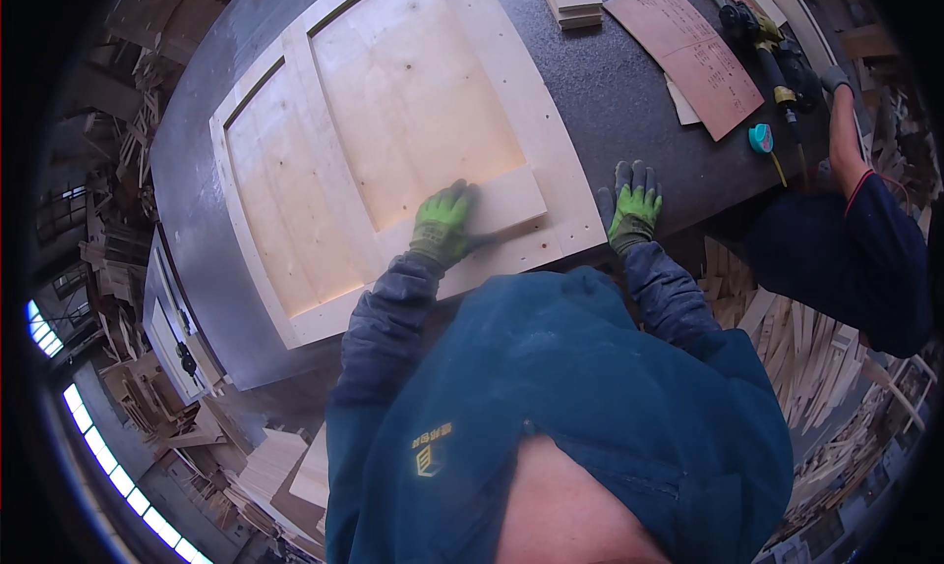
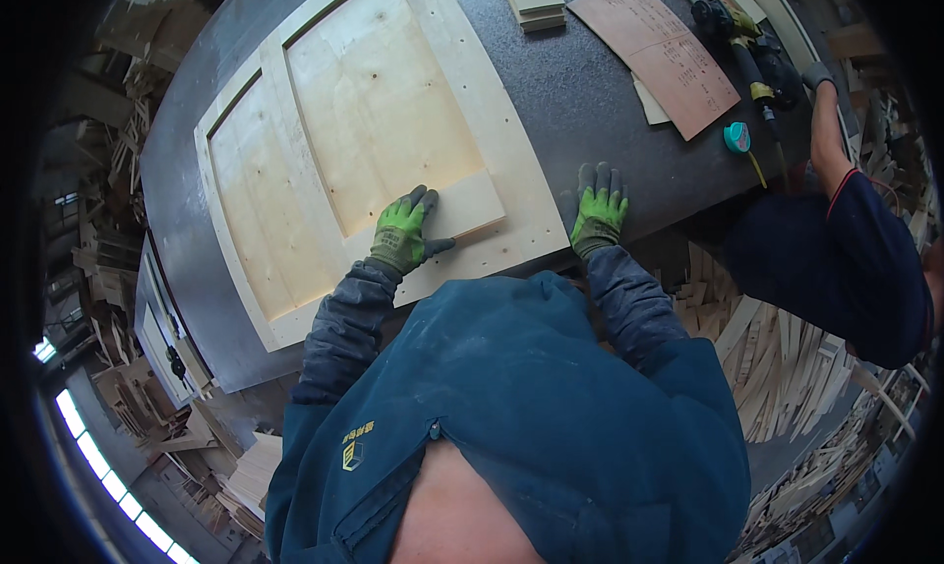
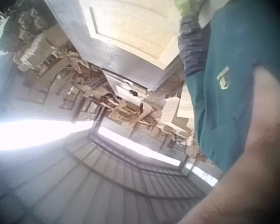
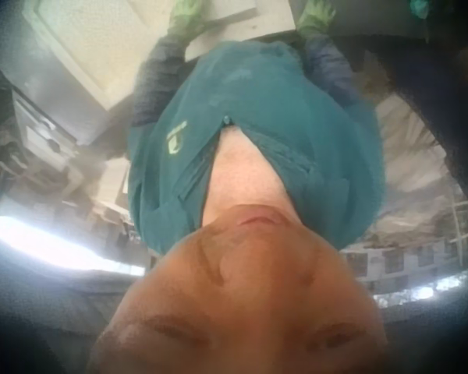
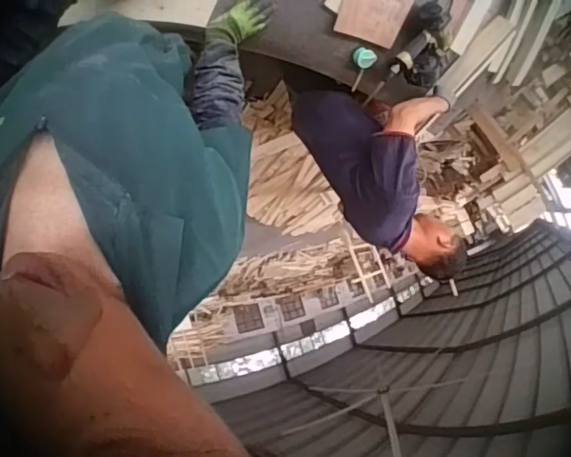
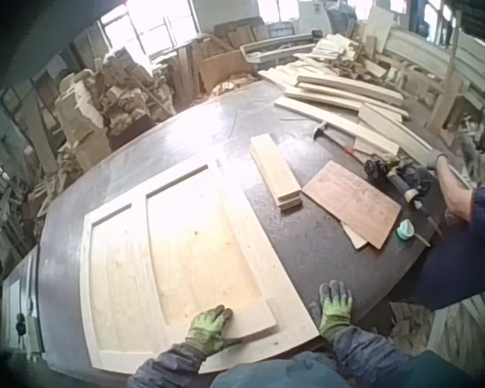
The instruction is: Assembling and securing wood panels using a nail gun and hammer in a workshop.
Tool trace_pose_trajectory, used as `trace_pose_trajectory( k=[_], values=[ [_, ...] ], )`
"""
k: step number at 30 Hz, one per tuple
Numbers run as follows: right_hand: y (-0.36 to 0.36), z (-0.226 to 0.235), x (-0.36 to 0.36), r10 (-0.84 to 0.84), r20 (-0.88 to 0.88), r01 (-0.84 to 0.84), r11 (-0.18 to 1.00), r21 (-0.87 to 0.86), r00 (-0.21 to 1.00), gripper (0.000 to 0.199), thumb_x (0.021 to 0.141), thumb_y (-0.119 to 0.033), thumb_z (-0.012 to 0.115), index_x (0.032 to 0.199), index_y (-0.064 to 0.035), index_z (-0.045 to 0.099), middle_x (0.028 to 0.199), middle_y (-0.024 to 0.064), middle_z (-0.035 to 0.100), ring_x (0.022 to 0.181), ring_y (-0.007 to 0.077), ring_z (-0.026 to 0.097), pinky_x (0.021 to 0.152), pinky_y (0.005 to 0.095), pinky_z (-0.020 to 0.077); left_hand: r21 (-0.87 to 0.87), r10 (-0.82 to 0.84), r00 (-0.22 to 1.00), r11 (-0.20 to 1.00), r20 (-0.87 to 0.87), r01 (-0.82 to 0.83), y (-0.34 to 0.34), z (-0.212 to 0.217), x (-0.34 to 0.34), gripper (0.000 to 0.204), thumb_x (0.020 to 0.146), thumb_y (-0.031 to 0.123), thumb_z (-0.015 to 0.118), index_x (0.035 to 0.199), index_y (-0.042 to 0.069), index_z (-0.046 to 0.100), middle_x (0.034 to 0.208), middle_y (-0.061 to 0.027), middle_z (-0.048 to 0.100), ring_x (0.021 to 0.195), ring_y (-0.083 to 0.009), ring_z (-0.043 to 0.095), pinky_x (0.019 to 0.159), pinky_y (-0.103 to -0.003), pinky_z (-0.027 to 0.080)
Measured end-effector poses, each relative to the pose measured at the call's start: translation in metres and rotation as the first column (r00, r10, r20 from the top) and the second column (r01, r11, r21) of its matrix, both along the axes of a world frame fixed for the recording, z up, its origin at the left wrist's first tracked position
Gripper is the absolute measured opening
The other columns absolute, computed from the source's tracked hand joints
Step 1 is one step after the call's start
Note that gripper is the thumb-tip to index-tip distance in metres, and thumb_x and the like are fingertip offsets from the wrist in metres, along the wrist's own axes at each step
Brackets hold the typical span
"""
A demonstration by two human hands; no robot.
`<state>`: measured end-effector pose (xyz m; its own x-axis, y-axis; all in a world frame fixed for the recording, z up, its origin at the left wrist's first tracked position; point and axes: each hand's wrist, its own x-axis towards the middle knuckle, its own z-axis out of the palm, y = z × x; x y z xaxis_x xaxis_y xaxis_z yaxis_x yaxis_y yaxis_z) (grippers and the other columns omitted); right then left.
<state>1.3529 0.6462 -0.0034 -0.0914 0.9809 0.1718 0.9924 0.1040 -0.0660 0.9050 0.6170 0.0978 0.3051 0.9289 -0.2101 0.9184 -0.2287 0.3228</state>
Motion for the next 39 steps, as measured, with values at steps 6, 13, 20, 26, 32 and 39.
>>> trace_pose_trajectory(
  k=[6, 13, 20, 26, 32, 39],
  values=[
    [0.002, 0.003, -0.001, 0.005, -0.019, -0.008, 0.993, -0.118, 1.000, 0.081, 0.121, -0.058, 0.066, 0.188, -0.0139, 0.056, 0.196, 0.0270, 0.048, 0.180, 0.0530, 0.044, 0.145, 0.0713, 0.0302, 0.020, -0.003, 1.000, 1.000, 0.031, 0.002, 0.003, 0.002, 0.004, 0.114, 0.087, 0.060, 0.107, 0.176, 0.006, 0.061, 0.182, -0.0270, 0.060, 0.163, -0.0484, 0.060, 0.136, -0.063, 0.049],
    [0.125, 0.037, 0.111, -0.063, -0.298, 0.082, 0.995, 0.052, 0.953, 0.055, 0.115, -0.041, 0.080, 0.157, -0.0065, 0.081, 0.157, 0.0226, 0.081, 0.148, 0.0462, 0.073, 0.129, 0.0606, 0.0541, 0.059, 0.034, 0.999, 0.998, 0.001, -0.034, 0.013, 0.004, 0.019, 0.124, 0.086, 0.062, 0.107, 0.183, 0.005, 0.055, 0.180, -0.0279, 0.061, 0.163, -0.0495, 0.060, 0.138, -0.064, 0.044],
    [0.232, 0.074, 0.242, -0.103, -0.241, 0.160, 0.960, 0.229, 0.965, 0.044, 0.117, -0.037, 0.077, 0.148, -0.0070, 0.083, 0.146, 0.0201, 0.085, 0.134, 0.0460, 0.078, 0.115, 0.0591, 0.0619, 0.029, -0.036, 0.999, 0.999, -0.007, 0.036, 0.027, -0.028, 0.000, 0.128, 0.083, 0.063, 0.108, 0.183, 0.004, 0.054, 0.180, -0.0271, 0.060, 0.164, -0.0491, 0.058, 0.139, -0.063, 0.045],
    [0.421, 0.133, 0.204, -0.044, -0.190, 0.098, 0.954, 0.282, 0.981, 0.041, 0.118, -0.041, 0.074, 0.146, -0.0115, 0.084, 0.139, 0.0158, 0.085, 0.129, 0.0439, 0.079, 0.110, 0.0606, 0.0632, 0.048, -0.057, 0.998, 0.997, -0.012, 0.058, 0.033, -0.015, 0.002, 0.129, 0.084, 0.070, 0.105, 0.181, 0.002, 0.055, 0.179, -0.0268, 0.061, 0.163, -0.0492, 0.059, 0.139, -0.063, 0.044],
    [0.649, 0.118, 0.193, -0.200, -0.043, 0.201, 0.979, 0.025, 0.979, 0.039, 0.119, -0.039, 0.069, 0.149, -0.0161, 0.081, 0.149, 0.0144, 0.084, 0.137, 0.0431, 0.081, 0.114, 0.0616, 0.0640, 0.029, 0.008, 1.000, 1.000, 0.022, -0.009, 0.050, 0.011, 0.020, 0.125, 0.080, 0.071, 0.108, 0.172, 0.000, 0.062, 0.169, -0.0272, 0.066, 0.157, -0.0476, 0.062, 0.135, -0.065, 0.045],
    [0.760, 0.062, 0.282, -0.411, 0.337, 0.511, 0.802, -0.309, 0.847, 0.045, 0.119, -0.031, 0.071, 0.159, -0.0119, 0.080, 0.158, 0.0193, 0.083, 0.149, 0.0409, 0.080, 0.117, 0.0596, 0.0662, 0.092, -0.016, 0.984, 0.996, 0.180, 0.000, 0.089, -0.013, 0.037, 0.117, 0.075, 0.064, 0.109, 0.166, 0.004, 0.067, 0.163, -0.0236, 0.070, 0.150, -0.0481, 0.065, 0.128, -0.069, 0.047]
  ],
)
